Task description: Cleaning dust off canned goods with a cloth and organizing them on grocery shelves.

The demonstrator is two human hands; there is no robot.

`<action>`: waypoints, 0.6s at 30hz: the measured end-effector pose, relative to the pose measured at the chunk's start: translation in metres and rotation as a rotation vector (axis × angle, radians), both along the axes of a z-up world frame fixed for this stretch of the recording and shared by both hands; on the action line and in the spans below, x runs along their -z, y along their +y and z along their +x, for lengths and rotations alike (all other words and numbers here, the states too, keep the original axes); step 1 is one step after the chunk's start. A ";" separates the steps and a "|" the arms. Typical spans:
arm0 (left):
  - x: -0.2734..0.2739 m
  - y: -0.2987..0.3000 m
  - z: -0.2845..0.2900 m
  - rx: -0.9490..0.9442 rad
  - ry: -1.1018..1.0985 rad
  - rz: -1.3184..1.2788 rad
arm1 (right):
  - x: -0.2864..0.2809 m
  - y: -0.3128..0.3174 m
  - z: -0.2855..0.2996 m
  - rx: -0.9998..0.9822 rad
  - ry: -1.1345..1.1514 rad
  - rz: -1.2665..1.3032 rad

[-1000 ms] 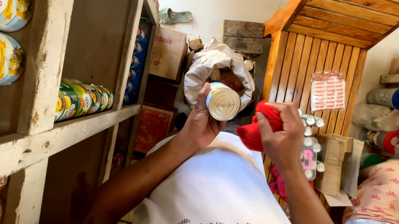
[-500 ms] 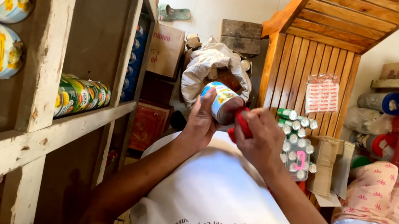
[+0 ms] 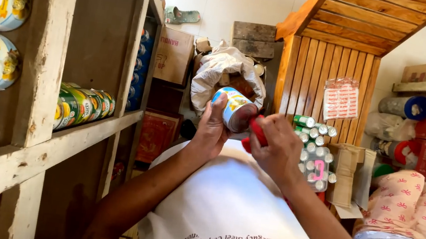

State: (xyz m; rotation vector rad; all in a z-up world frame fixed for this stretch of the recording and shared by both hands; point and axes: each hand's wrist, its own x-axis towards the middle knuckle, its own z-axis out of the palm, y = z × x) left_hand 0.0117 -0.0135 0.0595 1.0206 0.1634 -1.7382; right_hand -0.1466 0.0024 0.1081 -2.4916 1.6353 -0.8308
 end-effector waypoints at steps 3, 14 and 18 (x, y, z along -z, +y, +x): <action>0.011 0.002 0.001 0.003 -0.028 0.007 | -0.016 0.011 0.009 -0.120 -0.151 0.204; 0.042 0.008 0.014 0.229 -0.063 -0.035 | -0.010 -0.012 -0.023 0.222 -0.596 0.238; 0.026 0.009 0.025 0.303 0.011 -0.121 | -0.045 -0.011 -0.014 0.184 -0.562 0.349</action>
